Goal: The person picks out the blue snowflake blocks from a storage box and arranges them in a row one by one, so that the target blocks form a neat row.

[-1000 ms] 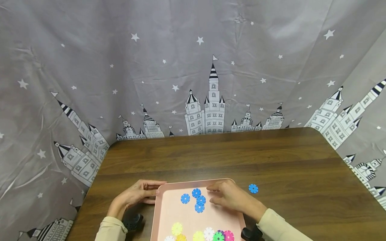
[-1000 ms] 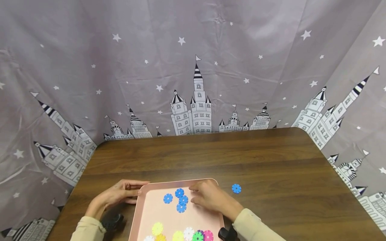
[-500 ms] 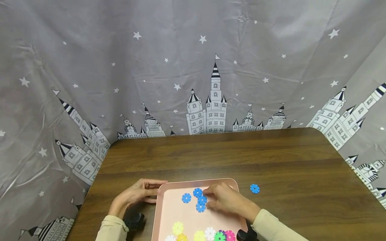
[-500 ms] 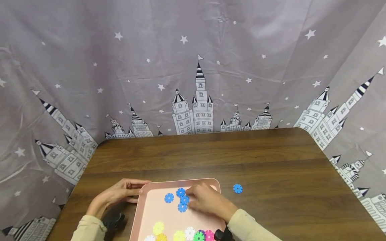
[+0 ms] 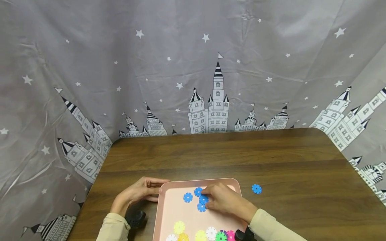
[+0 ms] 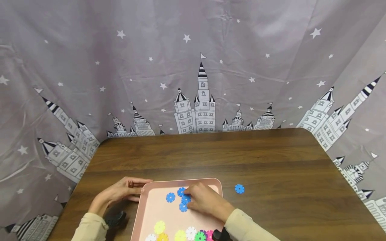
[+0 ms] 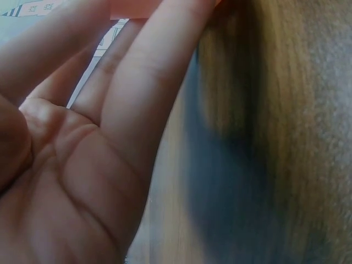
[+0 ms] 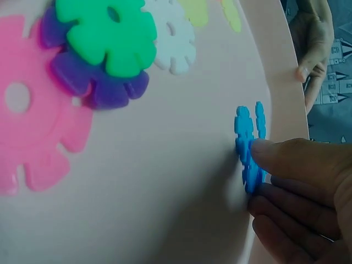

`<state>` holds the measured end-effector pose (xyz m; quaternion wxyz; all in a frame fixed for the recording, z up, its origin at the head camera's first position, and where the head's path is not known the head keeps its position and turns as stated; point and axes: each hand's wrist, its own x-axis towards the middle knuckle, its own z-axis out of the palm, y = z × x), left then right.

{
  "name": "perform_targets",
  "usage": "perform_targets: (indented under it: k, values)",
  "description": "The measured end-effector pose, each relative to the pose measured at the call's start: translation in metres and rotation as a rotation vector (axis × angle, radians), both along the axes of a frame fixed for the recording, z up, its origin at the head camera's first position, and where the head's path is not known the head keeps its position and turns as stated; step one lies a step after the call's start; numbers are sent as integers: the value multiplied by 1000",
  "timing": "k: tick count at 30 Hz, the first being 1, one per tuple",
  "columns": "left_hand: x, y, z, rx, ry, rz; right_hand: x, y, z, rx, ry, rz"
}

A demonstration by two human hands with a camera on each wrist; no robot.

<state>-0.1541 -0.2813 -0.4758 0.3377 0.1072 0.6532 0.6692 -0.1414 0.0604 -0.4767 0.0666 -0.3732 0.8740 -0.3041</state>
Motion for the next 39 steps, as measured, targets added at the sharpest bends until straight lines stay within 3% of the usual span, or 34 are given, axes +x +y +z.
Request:
perform_targets:
  k: [12,25,39]
  values:
    - [-1,1,-1,14,1,-6,0,-3,-4,45,48,-31]
    - [0,-1,-3,17,-8,-13,1,-5,-7,40,112,-10]
    - [-1,-1,-4,27,-2,-18,0,-5,-9,59,82,-24]
